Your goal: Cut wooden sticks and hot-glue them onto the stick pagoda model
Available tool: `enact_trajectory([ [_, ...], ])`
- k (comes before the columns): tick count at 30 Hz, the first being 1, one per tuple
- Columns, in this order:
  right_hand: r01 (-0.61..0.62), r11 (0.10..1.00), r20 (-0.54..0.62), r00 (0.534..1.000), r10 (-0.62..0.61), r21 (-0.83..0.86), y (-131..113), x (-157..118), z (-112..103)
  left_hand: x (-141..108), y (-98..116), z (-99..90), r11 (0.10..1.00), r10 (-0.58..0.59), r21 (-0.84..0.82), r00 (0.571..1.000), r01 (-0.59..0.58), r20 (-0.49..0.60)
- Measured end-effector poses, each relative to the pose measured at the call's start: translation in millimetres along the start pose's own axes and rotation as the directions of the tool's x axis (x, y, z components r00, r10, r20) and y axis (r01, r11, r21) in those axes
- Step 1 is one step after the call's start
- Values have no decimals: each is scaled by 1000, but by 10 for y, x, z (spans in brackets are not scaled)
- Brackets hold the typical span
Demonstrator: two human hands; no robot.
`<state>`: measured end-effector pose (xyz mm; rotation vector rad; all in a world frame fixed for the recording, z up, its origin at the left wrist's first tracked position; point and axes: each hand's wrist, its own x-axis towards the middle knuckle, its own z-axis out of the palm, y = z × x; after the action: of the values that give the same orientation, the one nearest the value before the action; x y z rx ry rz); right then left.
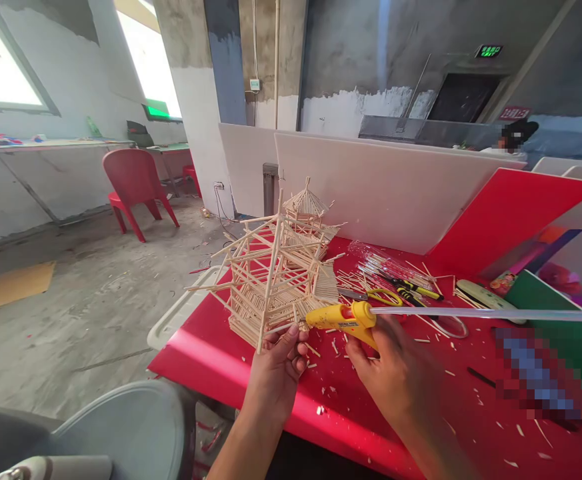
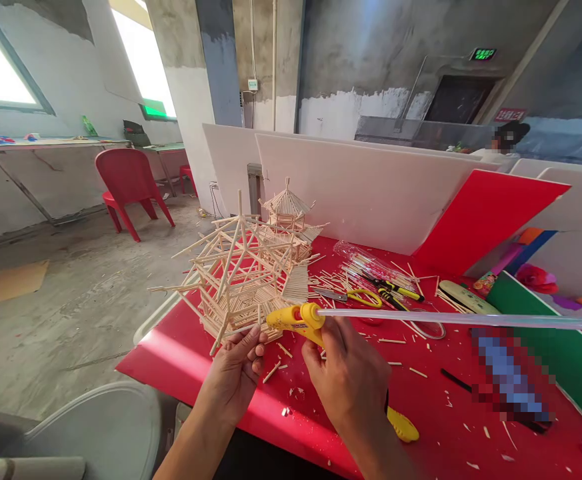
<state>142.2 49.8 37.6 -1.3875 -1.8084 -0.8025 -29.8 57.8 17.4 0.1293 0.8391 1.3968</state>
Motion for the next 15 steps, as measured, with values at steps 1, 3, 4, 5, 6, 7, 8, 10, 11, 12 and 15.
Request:
enact_trajectory([
  [1, -3, 1000, 8, 1000, 3, -2, -3, -1, 0, -5, 5, 9, 1000, -5, 2, 1000, 5, -3],
  [3, -11, 1000, 29, 1000, 11, -2, -6, -10, 3, -12, 12, 24, 1000, -8, 5, 1000, 8, -2],
  [4, -15, 1000, 36, 999, 15, 0, -6, -17, 5, -15, 13, 28, 1000, -9, 6, 1000, 9, -1],
  [5, -16, 1000, 41, 999, 16, 2, -5, -25, 6, -17, 12, 31, 1000, -10, 8, 1000, 10, 0],
  [6, -16, 1000, 46, 999, 16, 5, -3, -32, 7, -18, 10, 31, 1000, -10, 10, 1000, 10, 1],
  [7, -14, 1000, 48, 999, 13, 8, 0, -38, 6, -18, 8, 31, 1000, -10, 11, 1000, 10, 0],
  [8, -10, 1000, 52, 999, 9, 13, 2, -42, 5, -17, 5, 31, 1000, -12, 14, 1000, 12, -1],
  [10, -5, 1000, 54, 999, 4, 19, 3, -45, -1, -10, 1, 29, 1000, -15, 21, 1000, 15, -5],
  [11, -5, 1000, 55, 998, 4, 18, 2, -43, -3, -4, 0, 28, 1000, -15, 23, 1000, 15, -8],
  [12, -6, 1000, 58, 998, 5, 17, 0, -41, -6, 3, -1, 27, 1000, -15, 24, 1000, 15, -9],
  [15, -9, 1000, 63, 998, 8, 20, -4, -32, -8, 24, -5, 24, 1000, -11, 28, 1000, 11, 1],
])
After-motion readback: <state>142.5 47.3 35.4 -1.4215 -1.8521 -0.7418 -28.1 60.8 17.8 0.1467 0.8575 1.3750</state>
